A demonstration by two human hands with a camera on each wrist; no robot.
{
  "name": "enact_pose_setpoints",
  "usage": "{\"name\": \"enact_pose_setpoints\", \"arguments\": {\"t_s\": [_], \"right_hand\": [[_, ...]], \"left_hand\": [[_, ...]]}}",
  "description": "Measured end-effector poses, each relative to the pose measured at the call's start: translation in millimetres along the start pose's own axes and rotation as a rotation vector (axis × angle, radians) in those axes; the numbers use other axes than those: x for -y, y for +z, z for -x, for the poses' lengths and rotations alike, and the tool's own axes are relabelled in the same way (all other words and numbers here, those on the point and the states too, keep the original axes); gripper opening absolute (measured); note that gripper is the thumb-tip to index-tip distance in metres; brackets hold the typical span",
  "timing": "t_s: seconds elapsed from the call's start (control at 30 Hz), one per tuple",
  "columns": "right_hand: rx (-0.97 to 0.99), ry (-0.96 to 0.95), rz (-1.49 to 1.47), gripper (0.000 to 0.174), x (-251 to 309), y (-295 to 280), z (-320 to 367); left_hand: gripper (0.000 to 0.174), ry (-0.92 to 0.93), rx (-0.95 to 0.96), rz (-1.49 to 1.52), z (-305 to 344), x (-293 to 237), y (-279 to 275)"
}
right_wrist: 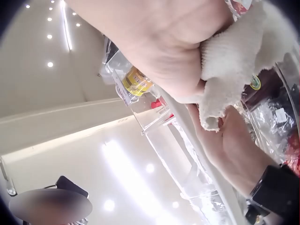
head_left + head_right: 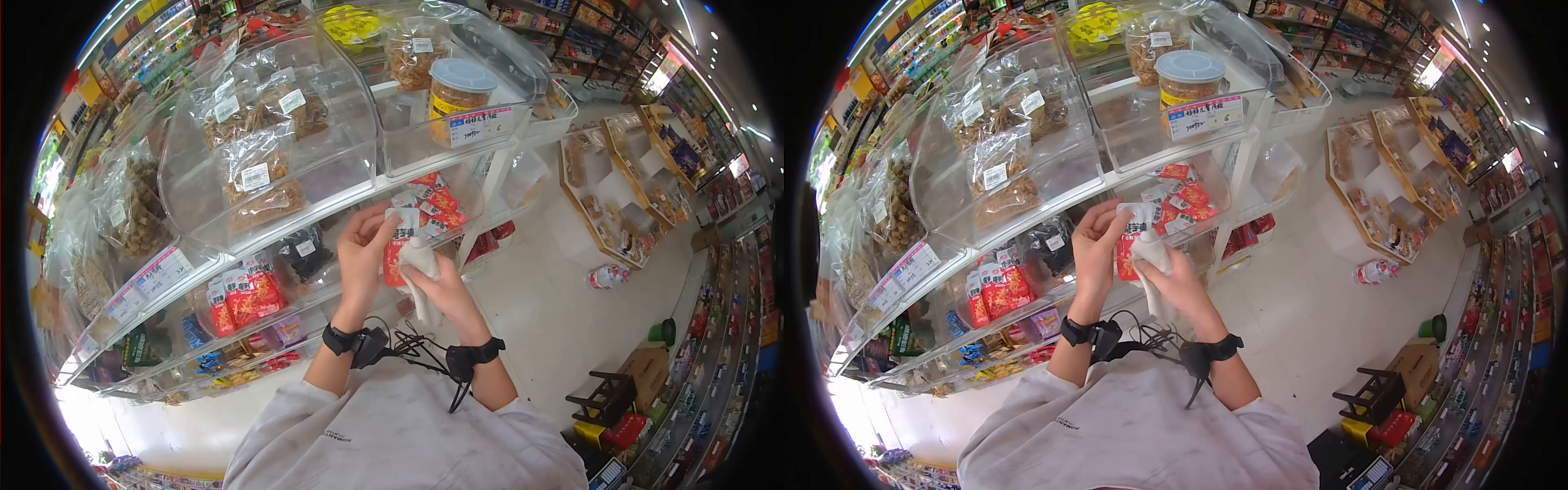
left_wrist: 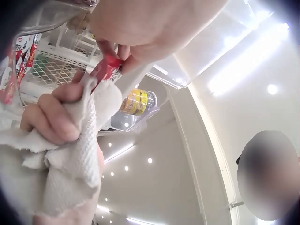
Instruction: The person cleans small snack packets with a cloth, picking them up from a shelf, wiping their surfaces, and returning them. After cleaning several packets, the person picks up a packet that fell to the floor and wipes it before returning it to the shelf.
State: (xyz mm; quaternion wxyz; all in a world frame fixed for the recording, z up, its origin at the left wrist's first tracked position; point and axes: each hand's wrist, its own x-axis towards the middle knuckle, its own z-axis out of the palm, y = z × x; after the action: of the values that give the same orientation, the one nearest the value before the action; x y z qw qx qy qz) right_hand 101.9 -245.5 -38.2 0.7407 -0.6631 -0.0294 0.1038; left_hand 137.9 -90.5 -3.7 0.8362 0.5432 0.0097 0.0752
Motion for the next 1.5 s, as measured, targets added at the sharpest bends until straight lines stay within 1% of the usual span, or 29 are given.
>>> {"name": "enact_pose_setpoints", "arguments": {"t_s": [0.03, 0.13, 0.23, 0.33, 0.37, 0.47, 0.53, 0.57, 0.63, 0.67, 0.73, 0.77, 0.83, 0.87, 0.97, 1.1, 1.2, 1.27, 1.3, 1.33, 1.37, 1.4, 1.43, 1.5], "right_hand": [[-0.032, 0.004, 0.03, 0.033, 1, -1, 1], [-0.185, -0.119, 0.183, 0.027, 11, -3, 6], [-0.27, -0.433, 0.669, 0.026, 9, -8, 7], [-0.197, -0.446, 0.762, 0.026, 23, 4, 21], [-0.164, -0.44, 0.725, 0.026, 30, 5, 25], [-0.063, -0.418, 0.639, 0.024, 41, 1, 32], [0.006, -0.397, 0.613, 0.024, 41, -1, 35], [-0.009, -0.359, 0.549, 0.023, 42, -4, 38], [-0.038, -0.286, 0.42, 0.024, 45, -11, 43], [-0.15, -0.256, 0.289, 0.026, 49, -15, 42], [-0.369, -0.18, 0.024, 0.033, 58, -23, 39], [-0.344, -0.141, 0.003, 0.035, 55, -25, 36], [-0.302, -0.064, -0.039, 0.041, 40, -25, 27], [-0.308, -0.117, -0.07, 0.038, 29, -15, 23], [-0.351, -0.176, -0.115, 0.036, 27, -13, 22], [-0.39, -0.158, -0.183, 0.034, 32, -21, 22], [-0.366, -0.139, -0.281, 0.034, 31, -31, 19], [-0.295, -0.138, -0.359, 0.036, 46, -28, 25], [-0.292, -0.127, -0.306, 0.036, 53, -27, 29], [-0.289, -0.114, -0.254, 0.037, 59, -27, 33], [-0.285, -0.104, -0.201, 0.038, 62, -29, 36], [-0.277, -0.13, -0.084, 0.04, 63, -32, 39], [-0.267, -0.121, -0.081, 0.039, 65, -34, 42], [-0.246, -0.103, -0.072, 0.039, 70, -39, 48]], "left_hand": [[0.038, 0.007, 0.007, -0.03, 2, -1, -2], [0.043, 0.161, 0.025, -0.457, 8, 10, -8], [0.046, 0.178, 0.186, -0.471, 23, 21, -3], [0.041, 0.194, 0.201, -0.498, 35, 24, 3], [0.04, 0.207, 0.21, -0.503, 36, 24, 3], [0.039, -0.059, 0.221, -0.472, 33, 15, -2], [0.037, -0.1, 0.237, -0.316, 34, 14, -2], [0.036, -0.119, 0.246, -0.238, 35, 14, -2], [0.035, -0.109, 0.235, -0.254, 31, 23, -14], [0.035, -0.105, 0.229, -0.262, 28, 28, -19], [0.033, -0.108, 0.205, -0.176, 32, 15, -10], [0.032, -0.111, 0.196, -0.131, 34, 12, -4], [0.029, -0.03, 0.33, -0.365, 40, 18, 5], [0.028, 0.012, 0.4, -0.482, 44, 21, 9], [0.026, 0.013, 0.414, -0.38, 57, 36, 23], [0.026, -0.122, 0.541, -0.418, 60, 5, 32], [0.026, -0.192, 0.582, -0.321, 52, 13, 27], [0.024, -0.202, 0.528, -0.251, 53, 10, 31], [0.024, -0.207, 0.501, -0.217, 55, 4, 33], [0.021, -0.171, 0.414, -0.212, 60, -7, 42], [0.022, -0.099, 0.346, -0.228, 63, -14, 46], [0.023, -0.024, 0.279, -0.242, 64, -19, 49], [0.025, 0.052, 0.213, -0.257, 65, -20, 52], [0.026, 0.018, 0.208, -0.268, 63, -23, 50]]}}
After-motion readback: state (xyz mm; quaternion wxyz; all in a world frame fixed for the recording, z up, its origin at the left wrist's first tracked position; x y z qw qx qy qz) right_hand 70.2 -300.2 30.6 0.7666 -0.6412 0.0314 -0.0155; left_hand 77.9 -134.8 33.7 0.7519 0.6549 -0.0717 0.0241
